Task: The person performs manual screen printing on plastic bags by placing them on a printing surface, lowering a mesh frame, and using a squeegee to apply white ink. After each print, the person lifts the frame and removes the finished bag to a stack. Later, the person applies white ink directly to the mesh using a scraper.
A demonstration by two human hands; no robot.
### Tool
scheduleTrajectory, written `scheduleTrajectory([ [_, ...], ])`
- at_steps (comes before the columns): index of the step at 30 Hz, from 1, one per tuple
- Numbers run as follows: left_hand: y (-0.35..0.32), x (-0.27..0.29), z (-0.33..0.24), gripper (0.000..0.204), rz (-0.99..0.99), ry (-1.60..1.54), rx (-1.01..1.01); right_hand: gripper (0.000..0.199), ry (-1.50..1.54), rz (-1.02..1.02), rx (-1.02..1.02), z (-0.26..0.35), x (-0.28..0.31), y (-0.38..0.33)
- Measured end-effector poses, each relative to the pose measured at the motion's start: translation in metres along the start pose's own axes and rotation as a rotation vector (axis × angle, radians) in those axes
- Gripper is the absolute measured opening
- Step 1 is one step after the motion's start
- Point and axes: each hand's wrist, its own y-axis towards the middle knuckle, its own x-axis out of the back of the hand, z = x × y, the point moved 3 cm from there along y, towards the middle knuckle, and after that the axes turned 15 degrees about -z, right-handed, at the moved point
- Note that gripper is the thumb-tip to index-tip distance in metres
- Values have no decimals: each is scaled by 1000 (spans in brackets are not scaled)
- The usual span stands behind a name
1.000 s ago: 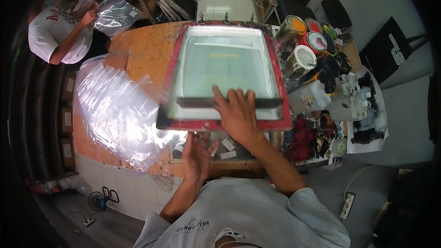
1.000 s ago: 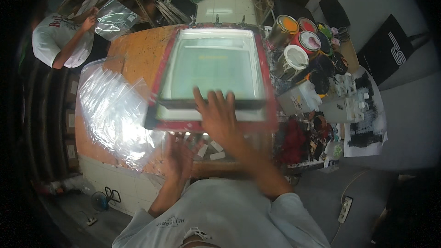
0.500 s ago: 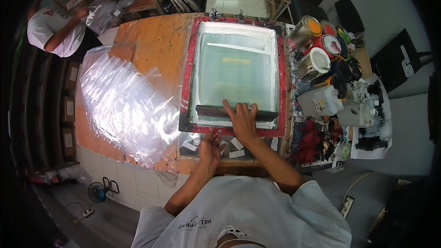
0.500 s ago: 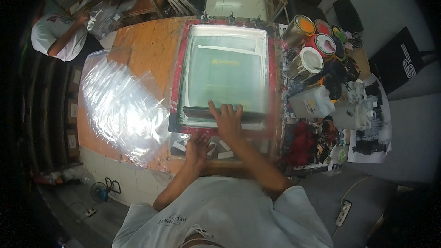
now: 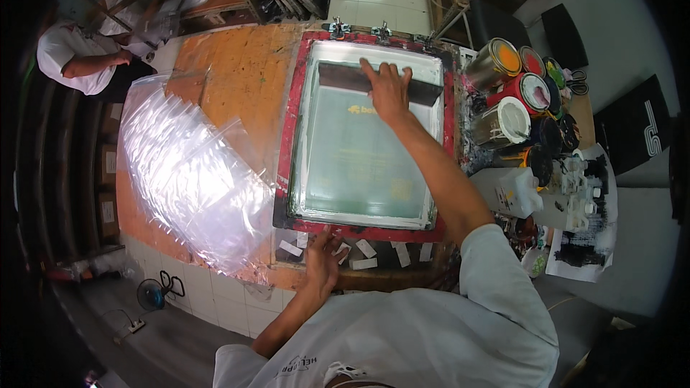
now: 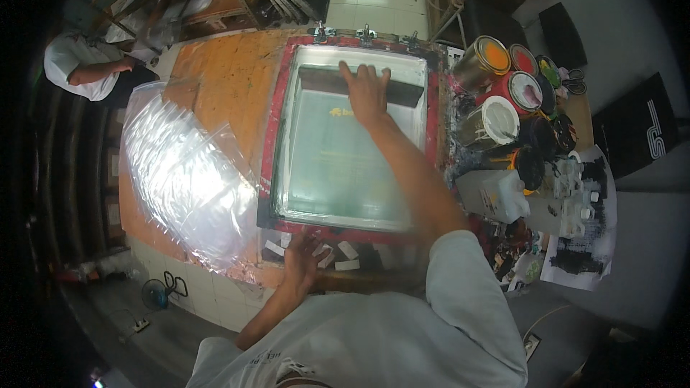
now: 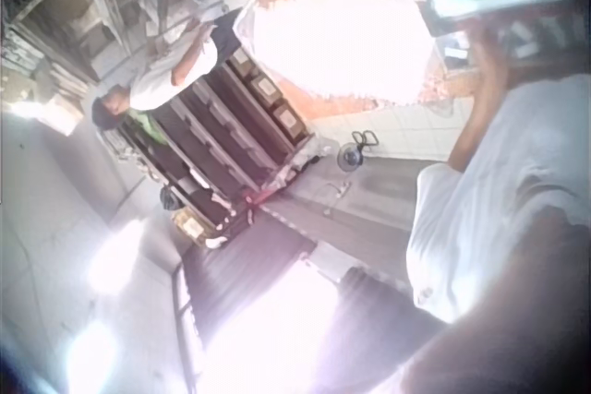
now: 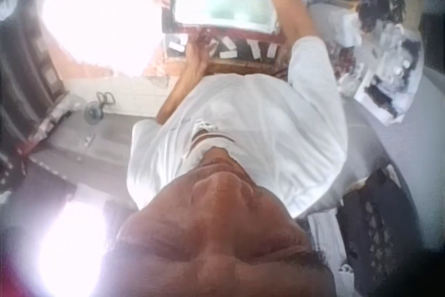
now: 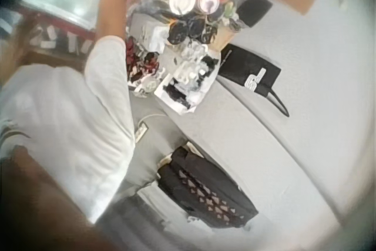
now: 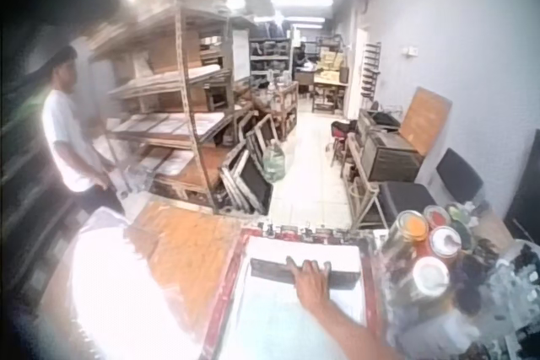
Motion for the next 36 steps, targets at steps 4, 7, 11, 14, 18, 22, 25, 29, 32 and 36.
scheduleTrajectory([
  [4, 0, 4, 1, 34, 29, -18, -8, 81, 82, 173, -27, -10, 5, 19],
  [7, 1, 6, 1, 33, 56, 3, -22, 79, 146, 409, 7, 11, 37, -23],
  [11, -10, 8, -10, 28, 83, -25, -54, 75, 287, 410, -20, 75, 133, -109],
  [14, -36, -2, -34, 24, 190, -28, -99, 71, 202, 242, 12, 107, 197, -143],
  [18, -63, -14, -64, 26, 396, -82, -232, 70, 136, -13, 59, 125, 246, -136],
  [22, -117, -60, -116, 32, 601, -162, -472, 68, 114, -263, 117, 116, 288, -73],
  [25, -100, -99, -147, 34, 874, -232, -609, 56, 118, -321, 129, 95, 310, -7],
  [29, -2, -178, -178, 49, 514, 137, -963, 51, 187, -304, 96, 80, 327, 59],
  [32, 61, -223, -181, 28, 22, 689, -1392, 49, 231, -186, 48, 70, 336, 93],
  [36, 130, -227, -163, 20, -283, 1063, -2113, 47, 263, -90, 27, 58, 333, 125],
])
